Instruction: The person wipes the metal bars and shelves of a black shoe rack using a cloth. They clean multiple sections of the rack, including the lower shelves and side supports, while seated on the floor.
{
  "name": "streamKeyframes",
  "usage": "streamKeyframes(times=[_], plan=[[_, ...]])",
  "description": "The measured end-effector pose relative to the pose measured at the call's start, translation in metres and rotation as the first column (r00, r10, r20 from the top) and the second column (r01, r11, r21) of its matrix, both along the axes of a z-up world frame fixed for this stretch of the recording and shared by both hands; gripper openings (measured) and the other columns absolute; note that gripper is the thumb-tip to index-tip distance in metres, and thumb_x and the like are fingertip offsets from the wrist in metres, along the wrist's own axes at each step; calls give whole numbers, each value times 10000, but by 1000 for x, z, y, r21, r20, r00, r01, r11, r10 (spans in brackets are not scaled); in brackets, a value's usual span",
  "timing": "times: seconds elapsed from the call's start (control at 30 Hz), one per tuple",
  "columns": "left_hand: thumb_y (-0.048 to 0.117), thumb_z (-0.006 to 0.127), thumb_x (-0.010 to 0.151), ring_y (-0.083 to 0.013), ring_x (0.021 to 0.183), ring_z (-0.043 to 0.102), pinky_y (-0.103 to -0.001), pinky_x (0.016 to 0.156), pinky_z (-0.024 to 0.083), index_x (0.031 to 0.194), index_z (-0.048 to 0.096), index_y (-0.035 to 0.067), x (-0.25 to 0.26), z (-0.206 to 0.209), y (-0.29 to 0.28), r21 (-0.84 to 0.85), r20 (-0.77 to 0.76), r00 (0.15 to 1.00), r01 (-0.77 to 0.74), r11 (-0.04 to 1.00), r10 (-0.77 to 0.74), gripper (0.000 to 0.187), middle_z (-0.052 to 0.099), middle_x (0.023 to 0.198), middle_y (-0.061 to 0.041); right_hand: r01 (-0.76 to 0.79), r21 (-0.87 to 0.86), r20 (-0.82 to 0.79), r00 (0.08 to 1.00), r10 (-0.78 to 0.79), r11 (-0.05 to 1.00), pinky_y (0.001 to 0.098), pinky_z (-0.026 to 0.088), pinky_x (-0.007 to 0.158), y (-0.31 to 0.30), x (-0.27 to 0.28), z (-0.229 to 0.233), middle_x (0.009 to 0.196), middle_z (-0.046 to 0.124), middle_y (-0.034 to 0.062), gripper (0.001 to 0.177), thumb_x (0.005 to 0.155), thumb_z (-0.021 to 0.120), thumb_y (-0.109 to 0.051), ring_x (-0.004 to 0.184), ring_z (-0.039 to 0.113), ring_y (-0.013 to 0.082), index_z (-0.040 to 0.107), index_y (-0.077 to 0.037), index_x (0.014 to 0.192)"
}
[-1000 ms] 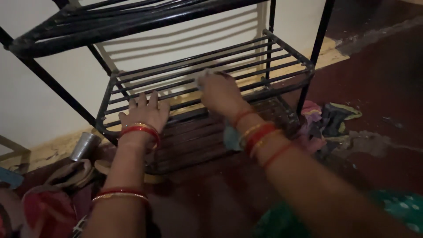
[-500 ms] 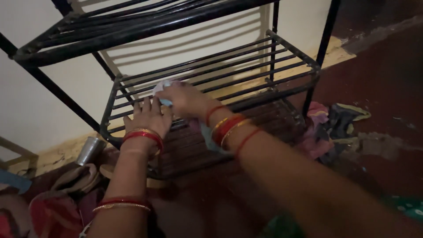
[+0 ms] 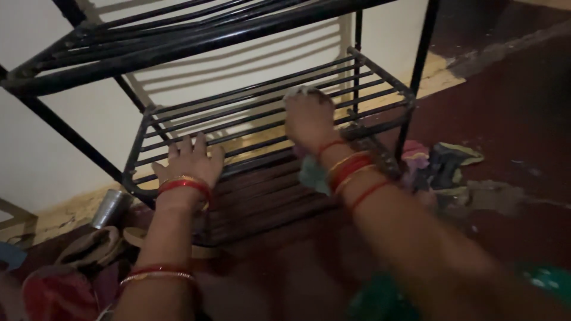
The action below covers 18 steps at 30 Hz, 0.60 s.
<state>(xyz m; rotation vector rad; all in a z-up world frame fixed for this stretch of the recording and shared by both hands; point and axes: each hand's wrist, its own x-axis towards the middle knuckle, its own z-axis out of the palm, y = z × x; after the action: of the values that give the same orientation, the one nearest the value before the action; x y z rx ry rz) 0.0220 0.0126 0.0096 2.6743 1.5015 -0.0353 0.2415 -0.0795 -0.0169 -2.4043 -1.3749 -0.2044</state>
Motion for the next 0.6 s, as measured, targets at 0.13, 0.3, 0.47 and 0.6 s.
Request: streamKeyframes(times=[0.13,0.3,0.47,0.6], plan=[[525,217,983,-383,1564,71,-688,1206,75,1635,161,235,31,-8,-11,3,32,996,-81,997,81,716,83,1702,-123,-138,112,135,983,123,984,492,537,946,12,-36,-7,1216,683,208,459,835,604,-98,1114,674,370,632,-39,1290],[468,229,988,-393,1564,177,-716,1198,138,1631,268,289,45,-14,-19,70,125,989,74,995,-82,668,188,1671,-254,-329,113,-86,937,339,938,473,533,952,-21,-35,0,1223,705,143,543,791,626,-90,1109,674,360,664,-233,1313],[467,247,972,-370,1552,170,-705,1184,131,1608,286,256,48,-9,-31,71,96,992,80,994,-86,671,194,1656,-248,-93,179,-5,995,95,980,485,518,943,-78,11,-9,1226,697,151,508,767,630,-26,1082,677,365,730,-207,1231],[462,255,997,-404,1523,188,-711,1158,145,1581,336,215,70,2,-58,88,100,995,-18,996,9,639,223,1641,-225,-42,429,14,999,40,902,452,543,972,-83,-10,-14,1127,756,83,445,805,640,-39,1091,698,338,772,-268,1163]])
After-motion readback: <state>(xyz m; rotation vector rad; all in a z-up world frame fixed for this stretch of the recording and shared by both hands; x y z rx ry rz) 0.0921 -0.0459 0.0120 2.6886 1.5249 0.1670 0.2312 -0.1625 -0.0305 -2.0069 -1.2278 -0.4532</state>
